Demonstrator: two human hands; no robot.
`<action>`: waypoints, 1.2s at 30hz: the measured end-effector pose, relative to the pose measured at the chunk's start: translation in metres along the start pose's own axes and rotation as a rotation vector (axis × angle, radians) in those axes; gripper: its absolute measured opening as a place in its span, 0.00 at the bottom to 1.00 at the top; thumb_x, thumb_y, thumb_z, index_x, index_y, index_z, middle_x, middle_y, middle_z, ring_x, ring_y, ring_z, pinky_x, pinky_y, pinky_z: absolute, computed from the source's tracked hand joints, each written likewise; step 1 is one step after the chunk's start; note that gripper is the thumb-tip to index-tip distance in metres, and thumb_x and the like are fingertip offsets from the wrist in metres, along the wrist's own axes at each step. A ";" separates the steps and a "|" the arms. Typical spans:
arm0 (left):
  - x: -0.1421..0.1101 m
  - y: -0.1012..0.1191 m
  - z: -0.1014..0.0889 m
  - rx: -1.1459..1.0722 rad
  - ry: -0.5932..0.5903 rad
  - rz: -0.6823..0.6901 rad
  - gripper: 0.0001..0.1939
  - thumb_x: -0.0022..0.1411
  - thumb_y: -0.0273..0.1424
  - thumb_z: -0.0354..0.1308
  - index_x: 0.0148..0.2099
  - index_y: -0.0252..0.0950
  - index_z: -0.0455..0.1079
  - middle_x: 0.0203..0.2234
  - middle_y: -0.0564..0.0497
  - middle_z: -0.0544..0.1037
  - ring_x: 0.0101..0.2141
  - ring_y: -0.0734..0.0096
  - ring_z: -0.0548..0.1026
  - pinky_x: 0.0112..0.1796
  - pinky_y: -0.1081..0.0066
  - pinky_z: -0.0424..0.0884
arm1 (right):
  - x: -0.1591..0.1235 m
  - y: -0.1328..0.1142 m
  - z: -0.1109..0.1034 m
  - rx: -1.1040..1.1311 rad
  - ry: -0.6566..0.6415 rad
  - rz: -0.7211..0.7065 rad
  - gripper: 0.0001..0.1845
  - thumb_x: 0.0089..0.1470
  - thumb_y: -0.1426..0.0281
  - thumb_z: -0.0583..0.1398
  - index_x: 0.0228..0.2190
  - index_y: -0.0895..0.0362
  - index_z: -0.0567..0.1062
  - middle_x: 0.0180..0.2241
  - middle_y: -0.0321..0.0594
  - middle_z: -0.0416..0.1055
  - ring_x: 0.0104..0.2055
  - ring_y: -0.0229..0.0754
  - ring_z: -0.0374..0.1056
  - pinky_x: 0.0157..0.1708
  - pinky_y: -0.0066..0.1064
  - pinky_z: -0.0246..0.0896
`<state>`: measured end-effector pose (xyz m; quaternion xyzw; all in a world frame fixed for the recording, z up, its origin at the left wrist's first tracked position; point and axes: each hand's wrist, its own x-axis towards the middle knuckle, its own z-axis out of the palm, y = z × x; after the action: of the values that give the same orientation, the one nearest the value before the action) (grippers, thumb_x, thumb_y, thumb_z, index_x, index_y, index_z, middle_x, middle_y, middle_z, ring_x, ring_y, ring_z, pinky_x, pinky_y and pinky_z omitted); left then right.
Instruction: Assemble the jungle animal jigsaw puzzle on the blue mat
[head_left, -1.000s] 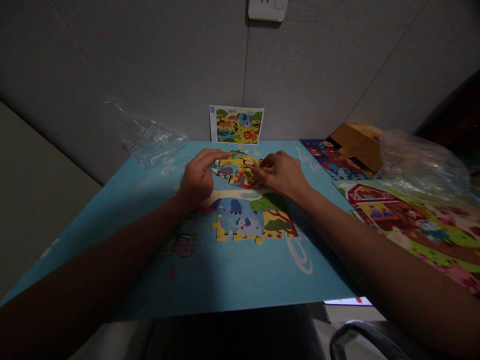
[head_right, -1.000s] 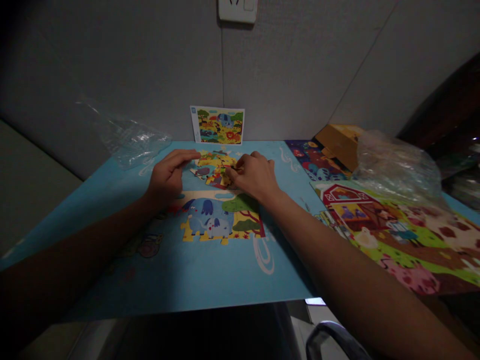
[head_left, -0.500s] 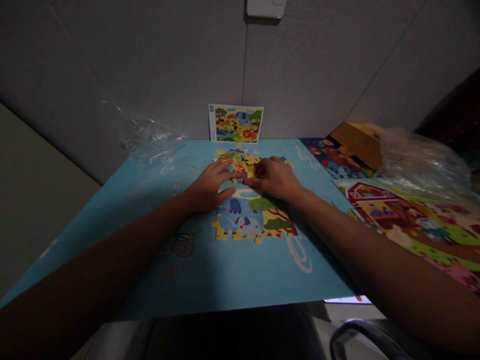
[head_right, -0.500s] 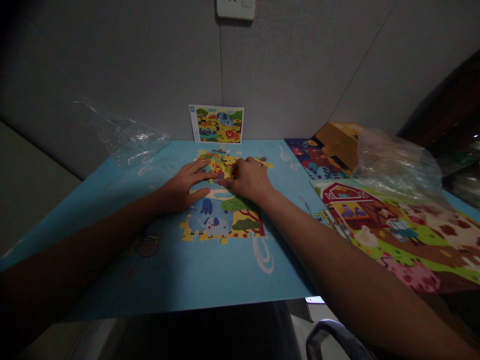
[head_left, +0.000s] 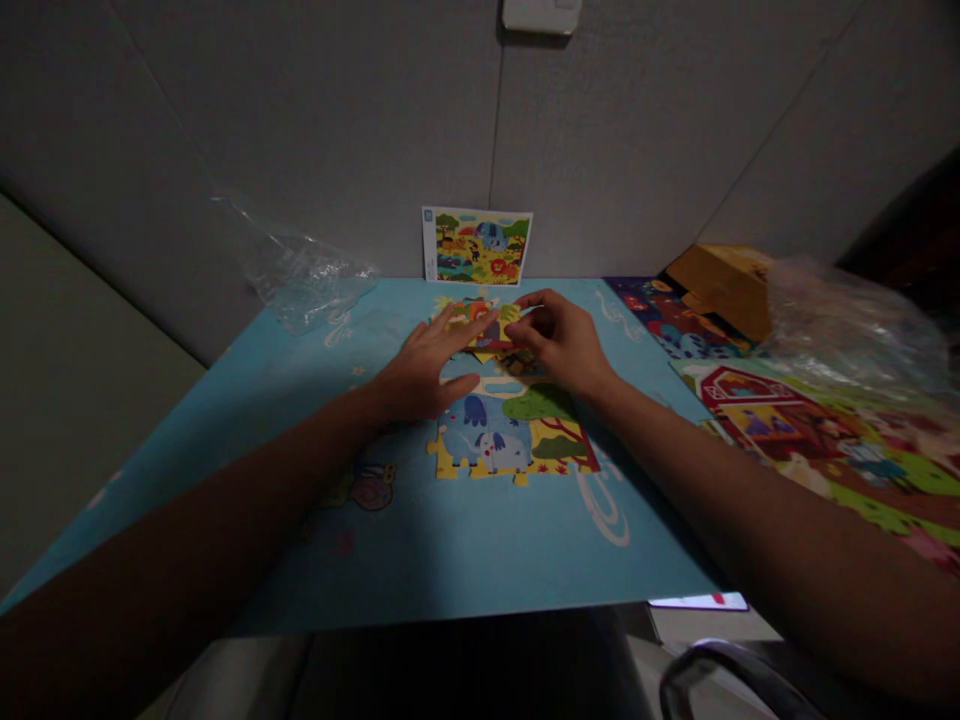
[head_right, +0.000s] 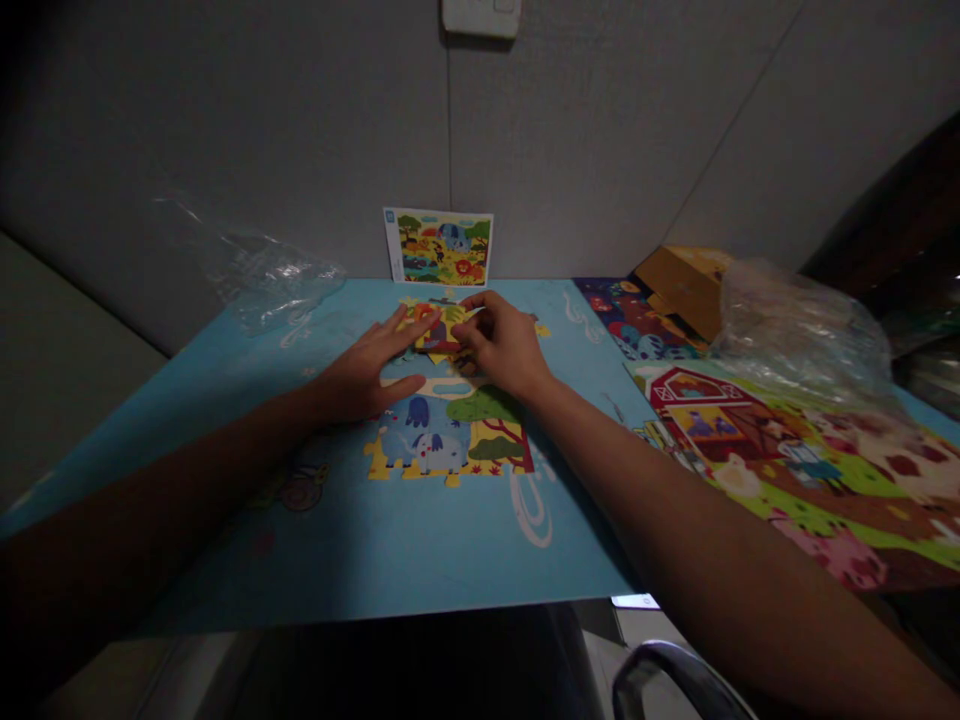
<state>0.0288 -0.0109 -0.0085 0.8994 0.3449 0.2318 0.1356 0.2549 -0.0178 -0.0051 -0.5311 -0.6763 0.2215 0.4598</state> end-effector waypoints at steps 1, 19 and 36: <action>0.000 0.001 -0.001 0.021 -0.019 -0.026 0.41 0.62 0.32 0.56 0.75 0.40 0.49 0.72 0.43 0.57 0.72 0.42 0.44 0.66 0.37 0.47 | 0.000 -0.001 0.000 -0.020 -0.023 -0.007 0.18 0.54 0.65 0.62 0.46 0.57 0.73 0.31 0.38 0.79 0.32 0.43 0.74 0.36 0.34 0.66; 0.003 -0.024 0.005 0.235 0.129 -0.483 0.37 0.59 0.54 0.59 0.66 0.43 0.69 0.71 0.36 0.55 0.67 0.12 0.45 0.57 0.22 0.53 | 0.007 0.009 -0.001 -0.719 -0.165 0.035 0.23 0.64 0.60 0.56 0.56 0.50 0.77 0.54 0.49 0.76 0.60 0.63 0.64 0.57 0.56 0.54; 0.001 -0.019 0.005 0.232 0.070 -0.453 0.40 0.59 0.48 0.63 0.69 0.37 0.64 0.72 0.32 0.52 0.68 0.16 0.45 0.59 0.27 0.54 | 0.014 0.015 -0.008 -0.618 -0.012 0.057 0.14 0.62 0.66 0.57 0.42 0.55 0.81 0.39 0.45 0.82 0.41 0.49 0.74 0.44 0.39 0.63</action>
<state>0.0215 0.0035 -0.0196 0.8003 0.5661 0.1854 0.0682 0.2692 -0.0014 -0.0078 -0.6631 -0.6994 0.0213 0.2660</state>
